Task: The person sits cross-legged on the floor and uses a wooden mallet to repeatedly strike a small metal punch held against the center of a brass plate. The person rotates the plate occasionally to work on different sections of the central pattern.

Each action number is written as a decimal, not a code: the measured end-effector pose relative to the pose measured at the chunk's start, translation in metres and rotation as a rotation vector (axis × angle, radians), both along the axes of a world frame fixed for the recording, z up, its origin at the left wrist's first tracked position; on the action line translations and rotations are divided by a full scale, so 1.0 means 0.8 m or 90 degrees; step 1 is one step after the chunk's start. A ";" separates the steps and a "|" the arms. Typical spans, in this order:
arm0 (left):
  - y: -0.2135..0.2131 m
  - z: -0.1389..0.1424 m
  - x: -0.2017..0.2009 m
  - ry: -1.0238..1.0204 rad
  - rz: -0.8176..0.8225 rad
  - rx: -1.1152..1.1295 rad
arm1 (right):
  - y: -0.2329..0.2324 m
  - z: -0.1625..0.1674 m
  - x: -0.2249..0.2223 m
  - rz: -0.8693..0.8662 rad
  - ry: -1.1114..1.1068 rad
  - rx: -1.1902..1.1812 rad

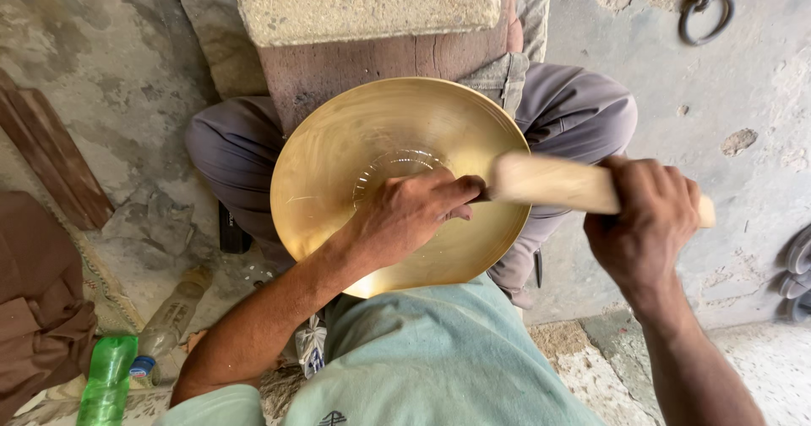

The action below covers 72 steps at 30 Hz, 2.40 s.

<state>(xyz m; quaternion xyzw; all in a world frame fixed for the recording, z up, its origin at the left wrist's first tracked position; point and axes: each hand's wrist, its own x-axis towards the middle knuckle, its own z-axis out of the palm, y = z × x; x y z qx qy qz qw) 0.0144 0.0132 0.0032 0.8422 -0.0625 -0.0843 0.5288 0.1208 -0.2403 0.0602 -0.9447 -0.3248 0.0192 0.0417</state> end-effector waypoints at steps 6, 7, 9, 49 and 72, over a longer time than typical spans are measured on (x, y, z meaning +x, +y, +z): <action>0.006 -0.001 0.000 -0.031 -0.005 -0.035 | -0.007 -0.007 -0.010 0.014 -0.025 0.000; 0.005 0.000 -0.001 -0.032 0.000 -0.045 | -0.008 -0.007 -0.012 -0.115 0.156 0.162; 0.006 0.001 0.001 -0.026 -0.008 -0.027 | -0.008 -0.008 -0.015 -0.355 0.533 0.487; 0.013 0.006 0.017 0.026 -0.190 -0.005 | -0.049 -0.045 -0.073 -0.239 0.251 0.337; 0.017 0.005 0.013 0.008 -0.208 -0.041 | -0.042 -0.044 -0.085 -0.497 0.429 0.460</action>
